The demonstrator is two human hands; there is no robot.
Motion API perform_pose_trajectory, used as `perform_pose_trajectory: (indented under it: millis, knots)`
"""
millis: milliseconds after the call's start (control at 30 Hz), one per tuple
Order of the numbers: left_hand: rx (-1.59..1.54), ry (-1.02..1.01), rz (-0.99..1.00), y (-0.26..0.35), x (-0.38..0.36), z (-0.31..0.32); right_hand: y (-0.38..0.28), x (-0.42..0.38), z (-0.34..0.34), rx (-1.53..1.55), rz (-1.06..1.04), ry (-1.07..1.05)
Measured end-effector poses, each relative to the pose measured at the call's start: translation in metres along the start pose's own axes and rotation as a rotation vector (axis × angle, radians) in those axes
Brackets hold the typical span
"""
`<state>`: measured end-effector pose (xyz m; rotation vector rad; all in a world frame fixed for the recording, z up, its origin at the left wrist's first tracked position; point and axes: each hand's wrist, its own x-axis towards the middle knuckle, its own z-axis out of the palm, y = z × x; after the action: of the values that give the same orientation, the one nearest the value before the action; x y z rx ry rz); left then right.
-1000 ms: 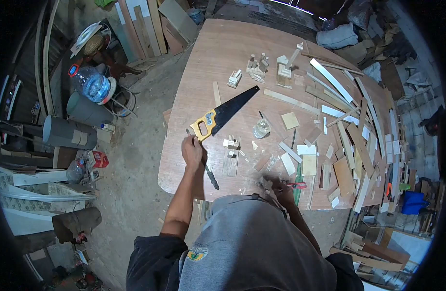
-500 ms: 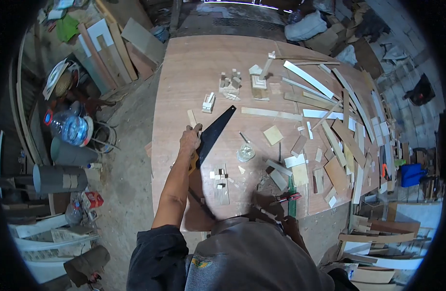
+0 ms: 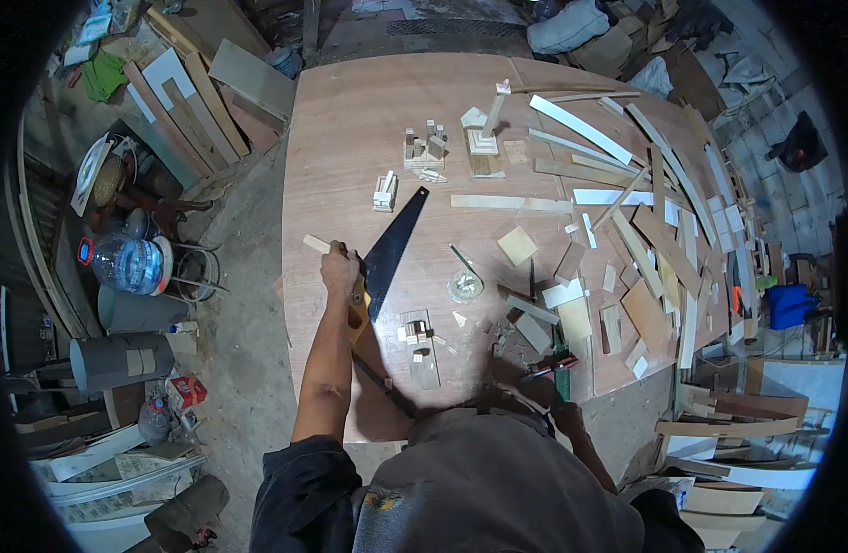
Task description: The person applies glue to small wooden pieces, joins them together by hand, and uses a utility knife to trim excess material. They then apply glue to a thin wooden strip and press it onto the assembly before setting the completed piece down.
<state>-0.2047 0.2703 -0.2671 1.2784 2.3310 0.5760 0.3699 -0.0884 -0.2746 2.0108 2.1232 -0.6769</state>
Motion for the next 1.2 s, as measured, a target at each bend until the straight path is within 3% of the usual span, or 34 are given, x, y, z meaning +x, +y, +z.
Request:
perform_pose_trajectory:
  millis: [33, 200, 233, 267, 400, 533, 700, 800, 900, 1067, 1167, 1200]
  knots:
    - [0.005, -0.001, 0.001, 0.0, -0.004, -0.004, 0.007, 0.001, 0.004, -0.104, -0.091, -0.025]
    - [-0.025, 0.095, 0.017, 0.004, -0.019, -0.012, 0.019, 0.002, 0.022, 0.068, 0.077, 0.0]
    - [-0.024, 0.096, 0.023, 0.004, -0.019, -0.011, 0.019, 0.005, 0.019, 0.031, 0.094, -0.075]
    - [-0.026, 0.089, 0.09, 0.004, -0.02, -0.01, 0.018, 0.005, 0.018, -0.006, 0.112, -0.15]
    - [0.048, -0.017, 0.315, 0.018, -0.032, -0.023, 0.029, -0.002, 0.038, 0.137, 0.186, -0.101]
    - [0.069, -0.013, 0.352, 0.025, -0.039, -0.028, 0.013, -0.006, 0.03, 0.217, 0.228, -0.024]
    - [-0.061, 0.214, 0.364, 0.028, -0.046, -0.035, 0.016, -0.009, 0.036, 0.256, 0.307, -0.067]
    - [-0.035, 0.241, 0.286, 0.027, -0.05, -0.046, 0.019, -0.01, 0.04, 0.228, 0.27, -0.089]
    - [-0.004, 0.23, 0.179, 0.01, -0.051, -0.053, 0.023, -0.008, 0.041, 0.071, 0.106, -0.105]
    - [0.175, -0.015, 0.059, -0.027, -0.072, -0.07, 0.032, -0.006, 0.05, -0.182, -0.063, -0.104]
    - [0.253, -0.065, 0.036, -0.047, -0.088, -0.07, 0.03, -0.007, 0.049, -0.151, -0.09, 0.02]
    - [0.256, -0.066, 0.036, -0.051, -0.092, -0.069, 0.033, -0.006, 0.047, -0.04, -0.075, -0.03]
